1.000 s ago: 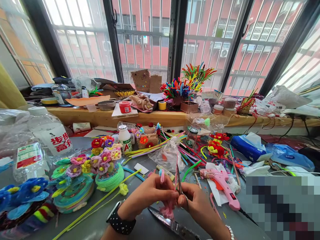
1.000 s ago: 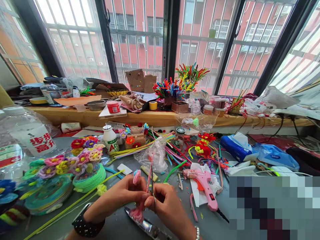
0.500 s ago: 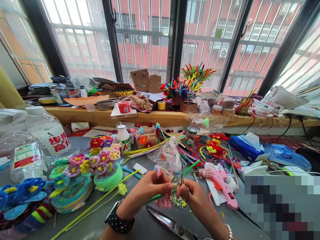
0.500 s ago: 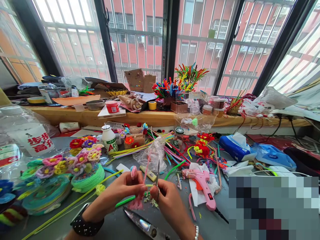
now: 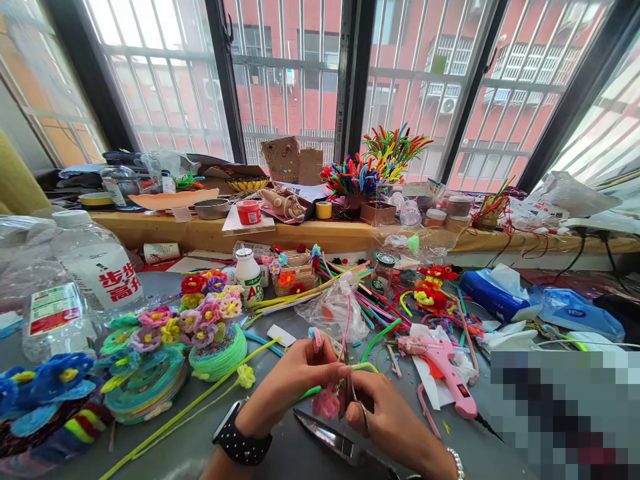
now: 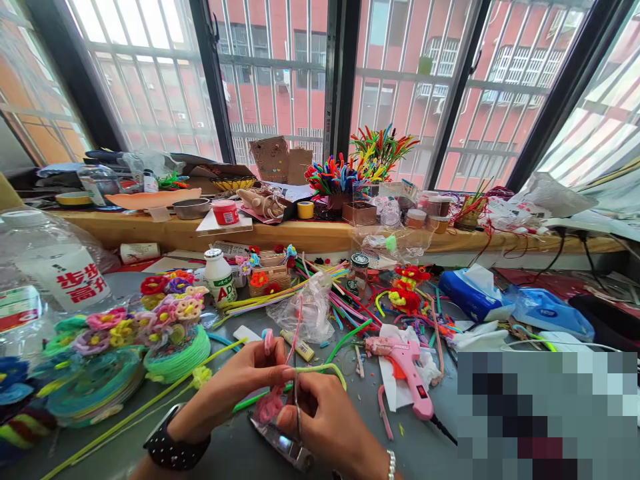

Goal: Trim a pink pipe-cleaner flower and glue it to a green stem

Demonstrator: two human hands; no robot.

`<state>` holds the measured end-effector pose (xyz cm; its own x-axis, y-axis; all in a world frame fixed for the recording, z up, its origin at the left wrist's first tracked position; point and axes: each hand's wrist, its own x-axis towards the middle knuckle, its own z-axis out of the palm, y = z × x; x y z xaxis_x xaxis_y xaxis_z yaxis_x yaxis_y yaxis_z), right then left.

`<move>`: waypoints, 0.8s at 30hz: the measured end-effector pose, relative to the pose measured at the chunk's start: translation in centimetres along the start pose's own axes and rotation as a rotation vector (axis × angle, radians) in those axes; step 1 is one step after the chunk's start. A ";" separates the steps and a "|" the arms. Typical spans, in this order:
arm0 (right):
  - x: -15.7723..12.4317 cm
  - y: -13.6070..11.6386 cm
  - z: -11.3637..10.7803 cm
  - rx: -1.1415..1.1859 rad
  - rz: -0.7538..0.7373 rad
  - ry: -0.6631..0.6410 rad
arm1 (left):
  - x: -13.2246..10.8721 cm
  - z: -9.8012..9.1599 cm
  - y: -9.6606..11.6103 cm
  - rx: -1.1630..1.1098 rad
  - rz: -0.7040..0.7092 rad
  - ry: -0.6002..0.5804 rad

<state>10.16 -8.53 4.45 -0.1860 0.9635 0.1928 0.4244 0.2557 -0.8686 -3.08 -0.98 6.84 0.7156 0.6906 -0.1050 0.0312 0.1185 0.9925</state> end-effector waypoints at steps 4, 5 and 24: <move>0.2 0.1 0.2 -0.045 0.002 0.049 | 0.1 0.0 -0.1 0.013 0.003 -0.011; 0.2 0.2 0.2 -0.053 0.010 0.066 | 0.1 0.0 -0.1 0.016 0.001 -0.010; 0.4 0.2 0.5 0.069 0.039 0.055 | -0.2 0.4 0.4 -0.013 -0.062 -0.009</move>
<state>9.77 -8.12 4.13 -0.1204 0.9761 0.1812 0.3677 0.2134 -0.9052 -2.92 -1.32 7.26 0.7187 0.6752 -0.1661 0.0667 0.1708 0.9830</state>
